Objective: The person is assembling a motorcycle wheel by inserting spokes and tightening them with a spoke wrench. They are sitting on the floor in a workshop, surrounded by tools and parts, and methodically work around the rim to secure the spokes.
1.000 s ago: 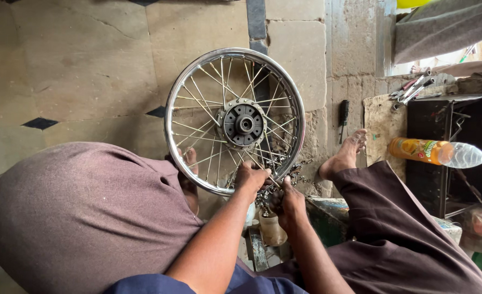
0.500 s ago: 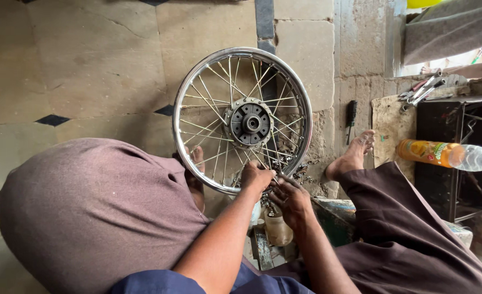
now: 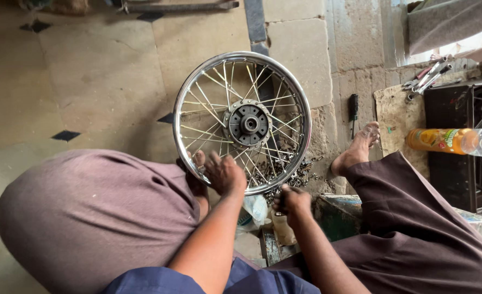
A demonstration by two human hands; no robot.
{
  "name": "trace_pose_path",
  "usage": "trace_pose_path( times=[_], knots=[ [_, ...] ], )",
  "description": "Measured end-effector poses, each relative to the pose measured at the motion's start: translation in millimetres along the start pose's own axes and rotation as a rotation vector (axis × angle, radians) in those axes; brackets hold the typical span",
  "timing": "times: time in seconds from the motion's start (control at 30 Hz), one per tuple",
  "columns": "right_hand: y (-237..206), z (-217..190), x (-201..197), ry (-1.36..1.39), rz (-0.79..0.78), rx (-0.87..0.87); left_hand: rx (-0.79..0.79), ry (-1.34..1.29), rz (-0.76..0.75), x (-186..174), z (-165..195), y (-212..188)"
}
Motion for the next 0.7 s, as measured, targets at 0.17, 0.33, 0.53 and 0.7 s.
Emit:
trace_pose_path(
  times=[0.17, 0.33, 0.53, 0.7],
  knots=[
    [-7, 20, 26, -0.224, -0.174, 0.081, 0.016, -0.022, -0.242, 32, -11, 1],
    [8, 3, 4, -0.071, -0.019, -0.018, 0.136, -0.104, -0.401, 39, 4, 0],
    [-18, -105, -70, 0.120, 0.164, -0.588, 0.262, -0.565, -0.774, 20, 73, -30],
    [-123, -181, -109, 0.526, -0.031, -0.885, -0.058, -1.081, -0.962, -34, 104, -85]
  ],
)
Point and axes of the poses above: each hand's wrist, its own y-axis towards the middle knuckle, its own x-axis out of the palm, z = x × y, the point moved 9 cm from there along y, towards the middle knuckle, and after that the axes turned 5 degrees about z, right-handed, at the moved point
